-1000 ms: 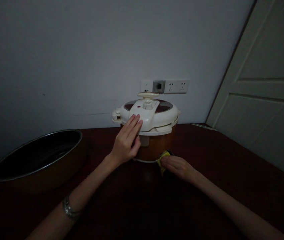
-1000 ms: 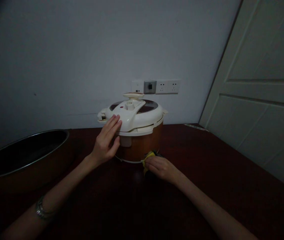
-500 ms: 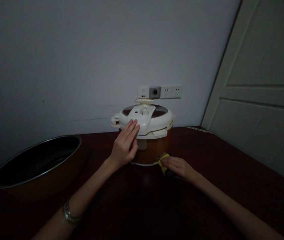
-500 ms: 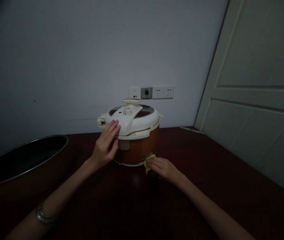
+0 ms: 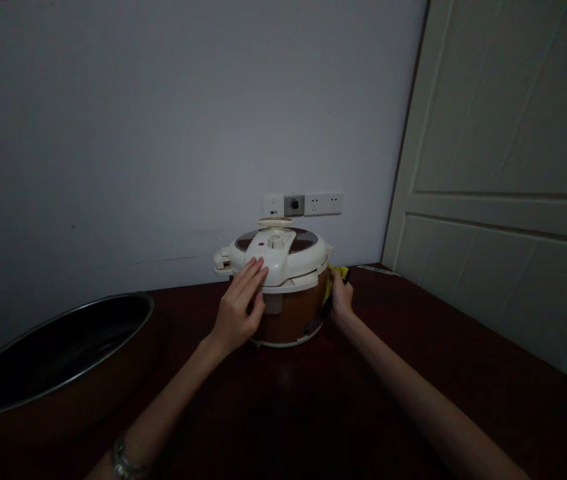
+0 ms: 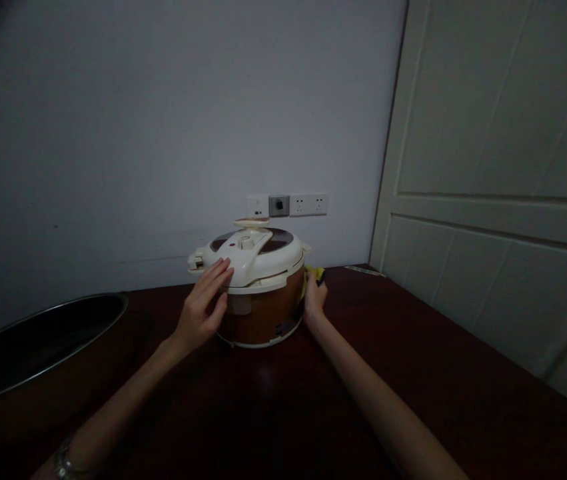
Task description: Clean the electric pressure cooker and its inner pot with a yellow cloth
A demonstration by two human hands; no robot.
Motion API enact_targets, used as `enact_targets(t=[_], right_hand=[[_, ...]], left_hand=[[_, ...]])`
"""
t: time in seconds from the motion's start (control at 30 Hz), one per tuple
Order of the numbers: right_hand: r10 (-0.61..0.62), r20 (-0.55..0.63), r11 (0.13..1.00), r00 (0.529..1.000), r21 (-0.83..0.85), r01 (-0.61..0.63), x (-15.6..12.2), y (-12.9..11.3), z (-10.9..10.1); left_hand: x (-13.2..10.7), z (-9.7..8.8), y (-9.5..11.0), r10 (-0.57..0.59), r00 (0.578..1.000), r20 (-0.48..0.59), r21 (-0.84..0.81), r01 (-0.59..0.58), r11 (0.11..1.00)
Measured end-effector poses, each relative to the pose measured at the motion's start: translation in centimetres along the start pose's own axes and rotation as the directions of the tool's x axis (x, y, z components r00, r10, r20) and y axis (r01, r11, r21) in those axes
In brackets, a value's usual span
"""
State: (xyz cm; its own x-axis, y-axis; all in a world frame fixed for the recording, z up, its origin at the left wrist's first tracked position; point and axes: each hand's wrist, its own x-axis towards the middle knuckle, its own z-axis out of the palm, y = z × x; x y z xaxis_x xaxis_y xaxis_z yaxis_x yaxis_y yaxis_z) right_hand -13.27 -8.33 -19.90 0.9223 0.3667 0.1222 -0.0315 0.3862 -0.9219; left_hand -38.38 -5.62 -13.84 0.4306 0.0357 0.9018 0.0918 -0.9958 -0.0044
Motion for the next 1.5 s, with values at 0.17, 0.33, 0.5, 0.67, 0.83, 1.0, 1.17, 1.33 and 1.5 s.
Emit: enact_targets(t=[0.17,0.33,0.5,0.67,0.83,1.0,1.17,1.33,1.5], right_hand=[[-0.150,0.173,0.989,0.973,0.011,0.150,-6.3,-1.7,-0.5],[-0.258,0.160,0.963,0.953,-0.030,0.266,-5.6,-1.6,0.4],[-0.060,0.082,0.986,0.995,-0.152,0.072,-0.3,1.1,-0.1],[-0.195,0.118,0.961,0.974,-0.177,0.214,-3.7,5.6,-2.2],[-0.587,0.327,0.720,0.740,-0.207,0.662,-8.4,6.0,-3.7],[-0.709,0.685,0.226,0.168,-0.005,0.974,-8.2,3.3,-4.6],[-0.544,0.772,-0.134,-0.330,0.309,0.942,-6.7,0.1,-3.6],[-0.502,0.786,-0.127,-0.360,0.345,0.930,-5.2,-1.2,-3.8],[-0.467,0.831,-0.052,-0.304,0.317,0.947,-3.2,0.9,-7.2]], left_hand=[[-0.1,0.8,0.4,-0.054,0.995,-0.084,-0.052,0.050,0.997],[-0.3,1.1,0.5,-0.063,0.994,-0.085,-0.047,0.059,0.997],[-0.4,0.9,0.4,-0.056,0.996,-0.075,-0.031,0.054,0.998],[-0.3,1.1,0.6,-0.049,0.995,-0.082,-0.028,0.047,0.999],[-0.3,1.4,0.8,-0.074,0.989,-0.128,-0.040,0.069,0.997],[-0.2,1.3,0.6,-0.069,0.994,-0.090,-0.035,0.066,0.997],[-0.2,0.7,0.4,-0.038,0.997,-0.062,-0.025,0.037,0.999],[0.0,0.1,0.2,-0.027,0.999,-0.023,-0.037,0.026,0.999],[0.2,-0.2,0.4,-0.096,0.995,-0.034,-0.104,0.092,0.990]])
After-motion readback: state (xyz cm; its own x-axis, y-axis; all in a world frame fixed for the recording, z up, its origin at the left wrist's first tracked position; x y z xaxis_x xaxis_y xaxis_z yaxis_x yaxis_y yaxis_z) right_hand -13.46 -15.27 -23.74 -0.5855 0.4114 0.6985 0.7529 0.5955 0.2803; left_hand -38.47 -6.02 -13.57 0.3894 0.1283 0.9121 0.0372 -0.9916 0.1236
